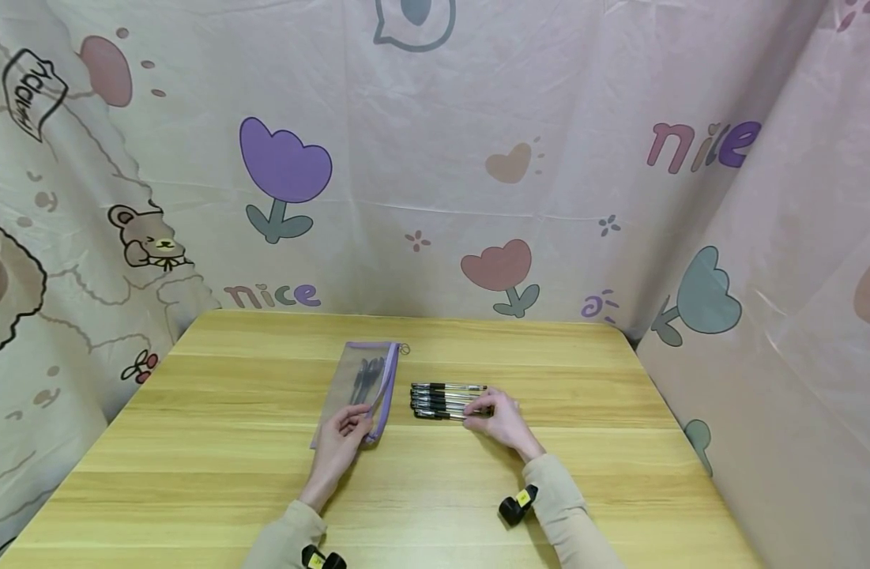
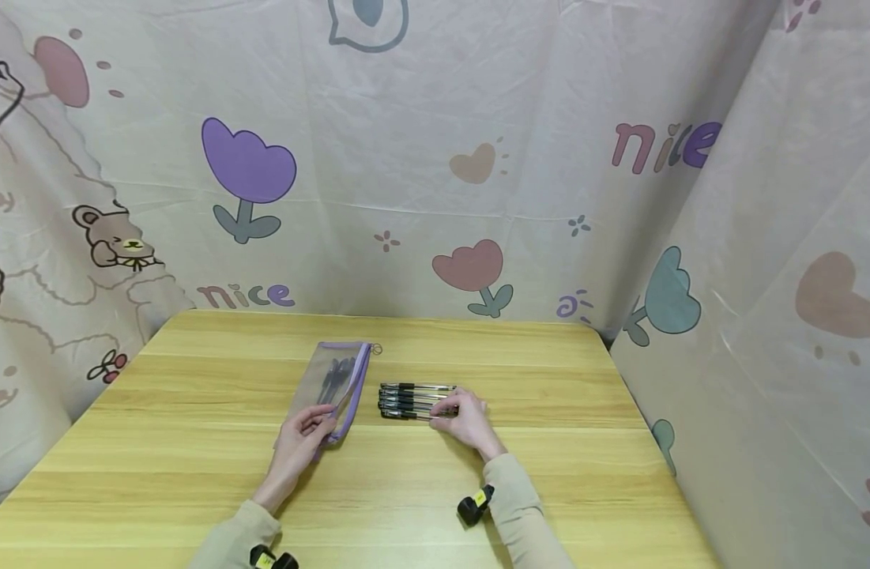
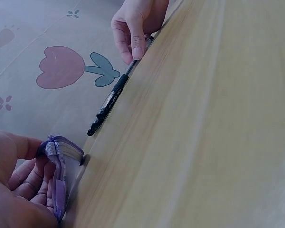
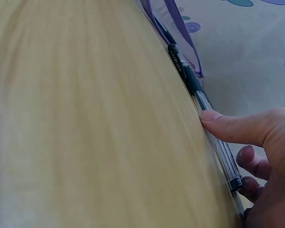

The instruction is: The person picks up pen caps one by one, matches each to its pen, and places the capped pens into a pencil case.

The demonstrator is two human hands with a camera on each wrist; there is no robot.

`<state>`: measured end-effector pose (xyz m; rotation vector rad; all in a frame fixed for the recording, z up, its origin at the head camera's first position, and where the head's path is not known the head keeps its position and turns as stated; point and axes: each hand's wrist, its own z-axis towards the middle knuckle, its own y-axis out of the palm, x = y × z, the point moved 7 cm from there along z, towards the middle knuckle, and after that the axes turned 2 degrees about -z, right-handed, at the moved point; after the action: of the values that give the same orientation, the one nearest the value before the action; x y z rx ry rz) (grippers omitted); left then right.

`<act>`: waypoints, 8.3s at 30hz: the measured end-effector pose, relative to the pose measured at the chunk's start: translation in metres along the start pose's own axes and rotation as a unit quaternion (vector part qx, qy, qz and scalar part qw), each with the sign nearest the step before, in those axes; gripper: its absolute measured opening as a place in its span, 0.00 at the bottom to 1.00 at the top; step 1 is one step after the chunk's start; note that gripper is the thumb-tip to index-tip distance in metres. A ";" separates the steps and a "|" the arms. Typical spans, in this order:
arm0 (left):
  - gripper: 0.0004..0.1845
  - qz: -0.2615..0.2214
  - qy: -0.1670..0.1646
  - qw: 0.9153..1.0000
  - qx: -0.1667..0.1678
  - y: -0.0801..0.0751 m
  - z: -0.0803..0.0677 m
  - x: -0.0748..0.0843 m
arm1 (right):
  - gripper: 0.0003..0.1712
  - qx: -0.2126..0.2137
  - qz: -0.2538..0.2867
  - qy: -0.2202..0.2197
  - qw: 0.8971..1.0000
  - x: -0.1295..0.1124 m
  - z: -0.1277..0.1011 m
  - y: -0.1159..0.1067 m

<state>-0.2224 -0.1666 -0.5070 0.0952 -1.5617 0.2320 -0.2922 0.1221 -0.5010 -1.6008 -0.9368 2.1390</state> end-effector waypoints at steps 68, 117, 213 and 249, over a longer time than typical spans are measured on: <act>0.16 -0.009 0.003 1.000 0.008 0.000 0.000 0.000 | 0.05 -0.033 0.024 0.031 0.999 -0.027 0.000 -0.004; 0.15 0.019 0.032 0.999 0.018 0.001 -0.001 0.007 | 0.19 -0.210 0.297 0.091 0.927 -0.062 0.022 0.040; 0.17 -0.014 0.025 1.000 0.010 -0.004 -0.005 0.007 | 0.22 -0.066 0.108 -0.023 0.992 -0.027 0.002 -0.008; 0.17 -0.024 0.009 1.000 0.011 -0.005 -0.004 0.004 | 0.11 -0.047 0.006 0.023 0.999 0.000 0.011 -0.008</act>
<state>-0.2177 -0.1706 -0.5022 0.1479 -1.5382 0.2108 -0.3039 0.1240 -0.4941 -1.6957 -1.0289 2.0843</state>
